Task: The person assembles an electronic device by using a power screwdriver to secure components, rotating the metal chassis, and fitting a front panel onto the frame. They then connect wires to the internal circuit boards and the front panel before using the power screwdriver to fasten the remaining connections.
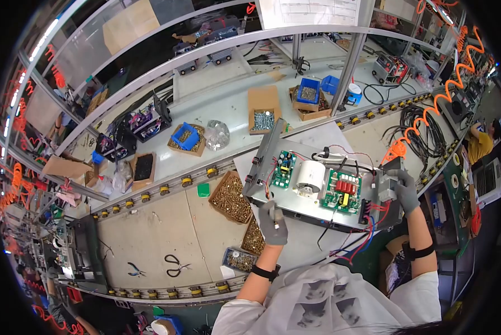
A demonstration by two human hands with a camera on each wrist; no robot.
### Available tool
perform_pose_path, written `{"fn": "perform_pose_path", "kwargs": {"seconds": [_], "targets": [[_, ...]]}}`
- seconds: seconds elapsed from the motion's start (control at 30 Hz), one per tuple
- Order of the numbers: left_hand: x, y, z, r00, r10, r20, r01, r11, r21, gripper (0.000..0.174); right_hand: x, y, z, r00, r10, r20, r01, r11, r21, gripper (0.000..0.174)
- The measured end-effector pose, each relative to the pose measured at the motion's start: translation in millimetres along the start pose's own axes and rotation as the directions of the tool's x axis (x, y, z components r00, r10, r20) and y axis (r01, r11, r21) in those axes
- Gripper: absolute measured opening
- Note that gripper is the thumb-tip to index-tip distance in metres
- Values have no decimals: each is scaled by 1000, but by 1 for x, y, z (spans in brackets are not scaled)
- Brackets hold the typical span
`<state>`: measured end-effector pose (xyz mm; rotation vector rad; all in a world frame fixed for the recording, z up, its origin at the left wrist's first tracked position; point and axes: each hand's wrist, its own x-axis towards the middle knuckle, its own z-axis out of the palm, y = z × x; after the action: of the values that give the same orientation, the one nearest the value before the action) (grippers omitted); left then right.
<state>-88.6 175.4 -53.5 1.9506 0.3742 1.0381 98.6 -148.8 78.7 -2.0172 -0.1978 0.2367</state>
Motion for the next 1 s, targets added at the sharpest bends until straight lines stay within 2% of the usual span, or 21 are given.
{"fn": "perform_pose_path", "kwargs": {"seconds": [0.07, 0.1, 0.13, 0.2, 0.23, 0.27, 0.33, 0.37, 0.4, 0.43, 0.47, 0.5, 0.53, 0.57, 0.63, 0.73, 0.77, 0.83, 0.87, 0.93, 1.0], "targets": [[-7, 2, 0, 915, -349, -201, 306, 927, -217, 23, -9, -11, 9, 999, -46, 2, 46, 991, -128, 48], [-4, 6, -10, 926, -331, -182, 307, 941, -144, 24, -23, -32, 27, 962, -256, -92, 172, 834, -524, 48], [-4, 2, -17, 924, -335, -183, 313, 940, -140, 24, -36, -51, 45, 877, -473, -87, 197, 517, -833, 48], [-7, -10, -27, 913, -346, -214, 334, 938, -94, 28, -57, -78, 75, 859, -513, 1, 279, 465, -840, 47], [-7, -16, -28, 847, -481, -224, 429, 869, -246, 27, -65, -87, 89, 830, -551, 84, 358, 411, -839, 47], [-8, -24, -31, 869, -408, -279, 347, 906, -244, 27, -72, -90, 102, 823, -564, 73, 369, 430, -824, 46], [-19, -43, -39, 757, -599, -259, 488, 783, -386, 30, -75, -93, 103, 808, -589, -13, 238, 348, -907, 44], [-34, -70, -43, 761, -600, -247, 499, 784, -368, 36, -74, -84, 90, 817, -576, -30, 184, 309, -933, 47], [-42, -77, -47, 776, -556, -297, 506, 831, -232, 30, -69, -62, 78, 781, -612, -125, 77, 293, -953, 49], [-53, -91, -53, 818, -503, -278, 506, 860, -67, 28, -67, -55, 62, 798, -580, -162, -71, 177, -982, 52], [-66, -105, -57, 854, -459, -246, 492, 865, 95, 27, -63, -30, 43, 862, -444, -247, -163, 219, -962, 53], [-79, -114, -59, 782, -610, -131, 621, 744, 247, 33, -58, 0, 25, 855, -473, -213, -103, 248, -963, 52], [-78, -109, -61, 744, -665, 65, 567, 679, 466, 39, -62, -4, 29, 900, -292, -323, -58, 654, -754, 50], [-65, -84, -60, 627, -743, 237, 518, 624, 585, 37, -59, 1, 30, 908, -295, -296, -40, 644, -764, 49], [-112, -119, -27, 538, -771, 340, 530, 623, 575, 42, -53, 1, 32, 918, -298, -260, -17, 627, -779, 49], [-128, -100, 8, 538, -696, 476, 404, 708, 579, 62, -52, -8, 32, 933, -253, -257, -25, 667, -745, 53], [-125, -92, 12, 533, -696, 481, 412, 710, 571, 62, -53, -4, 30, 934, -241, -265, -26, 692, -721, 54], [-96, -62, 15, 538, -829, 153, 404, 413, 816, 77, -54, 0, 25, 930, -230, -286, -41, 709, -704, 56], [-89, -63, 12, 537, -827, 168, 403, 426, 810, 77, -54, 0, 25, 928, -244, -283, -32, 701, -712, 57], [-80, -71, -6, 559, -826, -80, 552, 298, 779, 84, -52, -1, 26, 927, -276, -254, 2, 681, -732, 60], [-79, -91, -11, 532, -847, 19, 543, 358, 760, 82, -50, -7, 27, 934, -252, -254, -20, 673, -740, 62]]}}
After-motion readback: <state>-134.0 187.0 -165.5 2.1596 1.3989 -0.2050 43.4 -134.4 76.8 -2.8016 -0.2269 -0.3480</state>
